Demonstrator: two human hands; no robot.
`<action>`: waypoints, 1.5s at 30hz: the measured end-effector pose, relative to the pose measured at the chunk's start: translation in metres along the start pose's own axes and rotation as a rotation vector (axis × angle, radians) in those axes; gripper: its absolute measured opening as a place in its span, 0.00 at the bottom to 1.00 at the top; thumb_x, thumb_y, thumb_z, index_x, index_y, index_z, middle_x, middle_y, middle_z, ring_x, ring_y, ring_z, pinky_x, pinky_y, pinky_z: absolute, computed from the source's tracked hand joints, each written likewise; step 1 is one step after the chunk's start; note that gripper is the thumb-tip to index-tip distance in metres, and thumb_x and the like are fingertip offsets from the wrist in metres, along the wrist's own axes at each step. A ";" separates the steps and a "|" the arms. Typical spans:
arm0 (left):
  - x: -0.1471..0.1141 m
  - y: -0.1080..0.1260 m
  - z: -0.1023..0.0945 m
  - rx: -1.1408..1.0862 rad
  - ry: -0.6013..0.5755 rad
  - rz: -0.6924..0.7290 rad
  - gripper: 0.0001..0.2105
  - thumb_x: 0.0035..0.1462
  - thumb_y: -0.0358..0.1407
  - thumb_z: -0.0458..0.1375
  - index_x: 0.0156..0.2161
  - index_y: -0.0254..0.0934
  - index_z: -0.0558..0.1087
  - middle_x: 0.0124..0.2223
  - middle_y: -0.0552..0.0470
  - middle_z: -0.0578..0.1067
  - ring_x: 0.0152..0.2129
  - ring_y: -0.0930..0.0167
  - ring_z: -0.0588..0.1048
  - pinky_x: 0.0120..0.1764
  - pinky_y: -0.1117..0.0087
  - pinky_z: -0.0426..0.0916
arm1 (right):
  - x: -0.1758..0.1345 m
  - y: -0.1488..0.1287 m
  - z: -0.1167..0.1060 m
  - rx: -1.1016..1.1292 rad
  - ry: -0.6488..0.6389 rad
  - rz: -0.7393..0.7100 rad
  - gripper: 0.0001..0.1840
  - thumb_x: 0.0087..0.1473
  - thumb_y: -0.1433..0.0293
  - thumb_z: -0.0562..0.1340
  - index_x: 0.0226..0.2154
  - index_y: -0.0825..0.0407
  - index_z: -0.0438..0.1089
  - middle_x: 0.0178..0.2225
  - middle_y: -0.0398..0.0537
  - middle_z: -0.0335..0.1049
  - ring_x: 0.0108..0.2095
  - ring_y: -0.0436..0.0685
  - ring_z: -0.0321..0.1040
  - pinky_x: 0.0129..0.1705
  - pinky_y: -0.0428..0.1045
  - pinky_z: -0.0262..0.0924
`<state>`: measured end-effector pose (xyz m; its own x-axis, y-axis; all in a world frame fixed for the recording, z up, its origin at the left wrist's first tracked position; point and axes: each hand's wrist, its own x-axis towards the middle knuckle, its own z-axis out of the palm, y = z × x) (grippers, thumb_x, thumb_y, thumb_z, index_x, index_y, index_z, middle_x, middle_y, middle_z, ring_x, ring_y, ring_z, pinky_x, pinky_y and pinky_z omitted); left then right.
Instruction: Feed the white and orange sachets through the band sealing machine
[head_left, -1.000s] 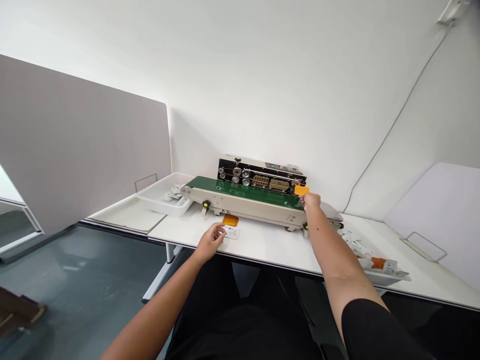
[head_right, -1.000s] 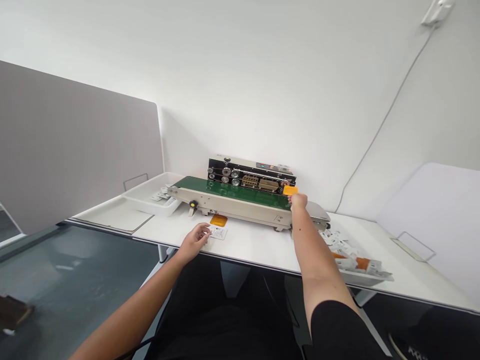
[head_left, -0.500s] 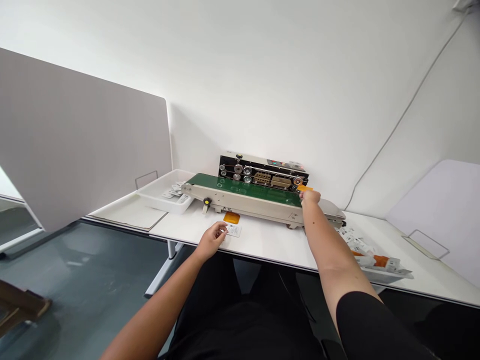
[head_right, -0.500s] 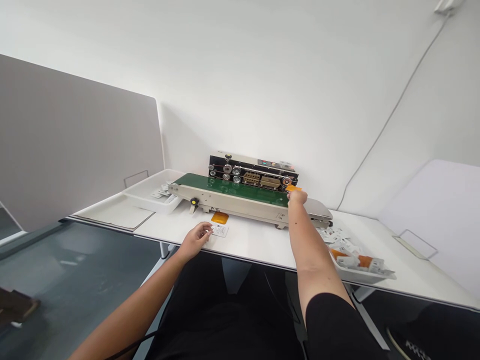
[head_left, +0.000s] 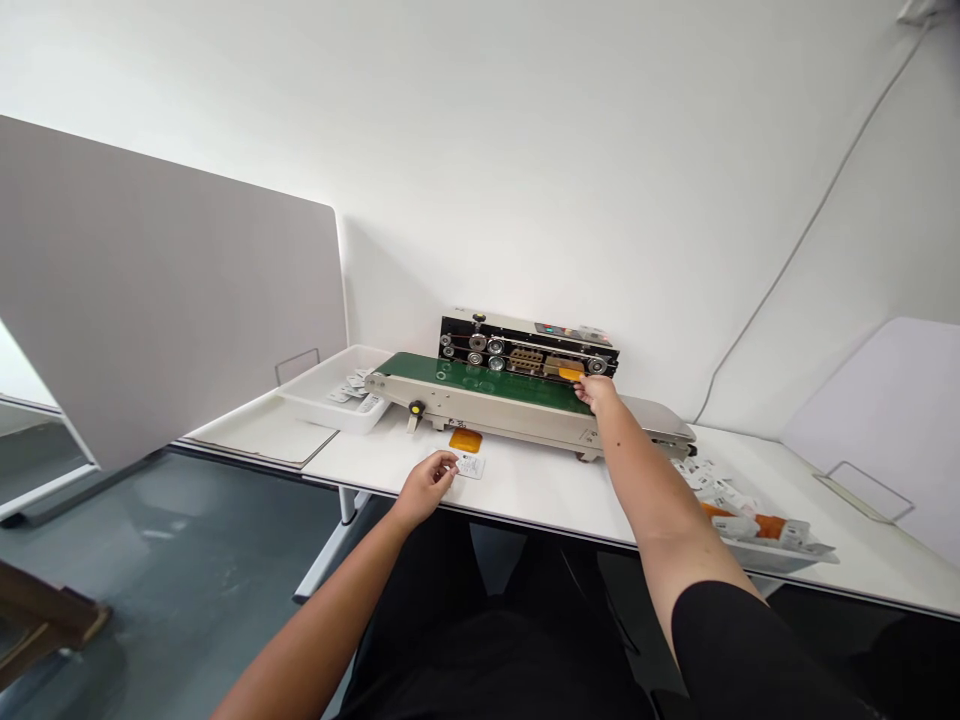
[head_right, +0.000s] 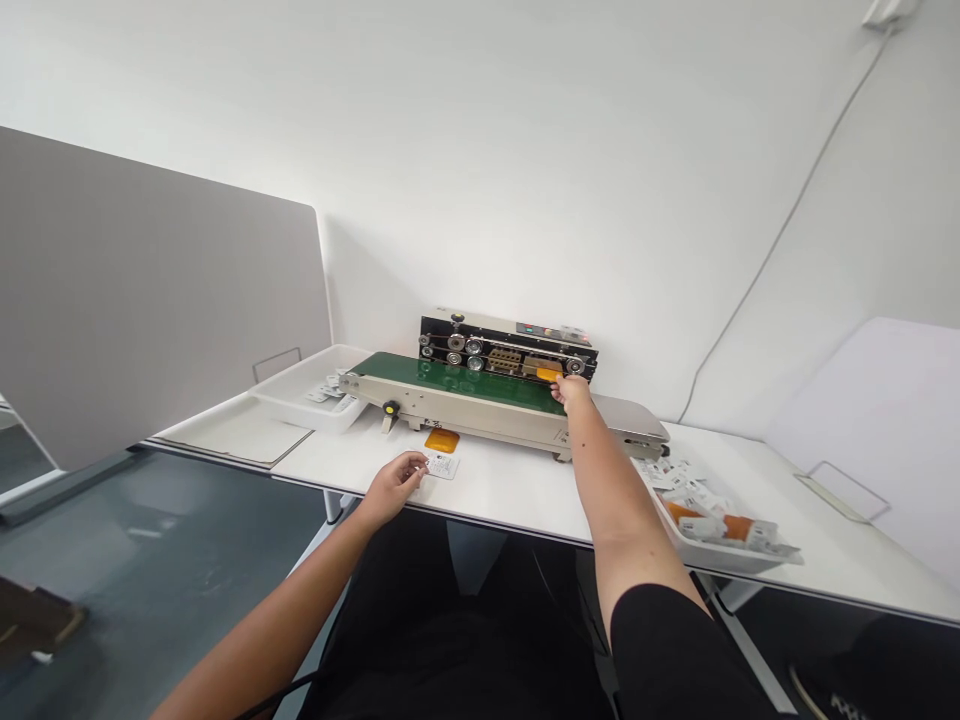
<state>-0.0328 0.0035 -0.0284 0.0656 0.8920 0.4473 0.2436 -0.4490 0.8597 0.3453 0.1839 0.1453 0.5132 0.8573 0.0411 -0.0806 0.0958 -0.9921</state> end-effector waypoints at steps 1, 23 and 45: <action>0.000 0.000 0.000 0.002 0.002 0.000 0.11 0.61 0.40 0.59 0.46 0.38 0.74 0.36 0.52 0.76 0.29 0.70 0.74 0.34 0.71 0.69 | -0.007 0.000 -0.001 -0.024 0.022 -0.039 0.14 0.55 0.68 0.68 0.42 0.54 0.68 0.32 0.47 0.69 0.29 0.52 0.68 0.31 0.48 0.69; 0.003 0.009 -0.002 0.072 -0.005 0.016 0.12 0.60 0.43 0.60 0.44 0.38 0.75 0.38 0.50 0.78 0.33 0.68 0.76 0.36 0.69 0.71 | -0.192 0.154 0.075 -1.058 -0.927 -0.615 0.53 0.58 0.39 0.55 0.72 0.55 0.44 0.74 0.58 0.34 0.73 0.70 0.33 0.70 0.63 0.34; 0.003 0.019 -0.002 0.057 -0.043 -0.012 0.12 0.59 0.44 0.60 0.43 0.39 0.75 0.38 0.50 0.79 0.36 0.65 0.78 0.41 0.66 0.73 | -0.200 0.145 0.075 -0.798 -1.101 -0.869 0.39 0.57 0.49 0.64 0.66 0.47 0.59 0.59 0.54 0.64 0.58 0.64 0.62 0.58 0.56 0.58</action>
<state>-0.0300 -0.0026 -0.0102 0.1037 0.8992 0.4250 0.2993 -0.4357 0.8488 0.1670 0.0639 0.0017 -0.6963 0.6490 0.3067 0.5156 0.7495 -0.4152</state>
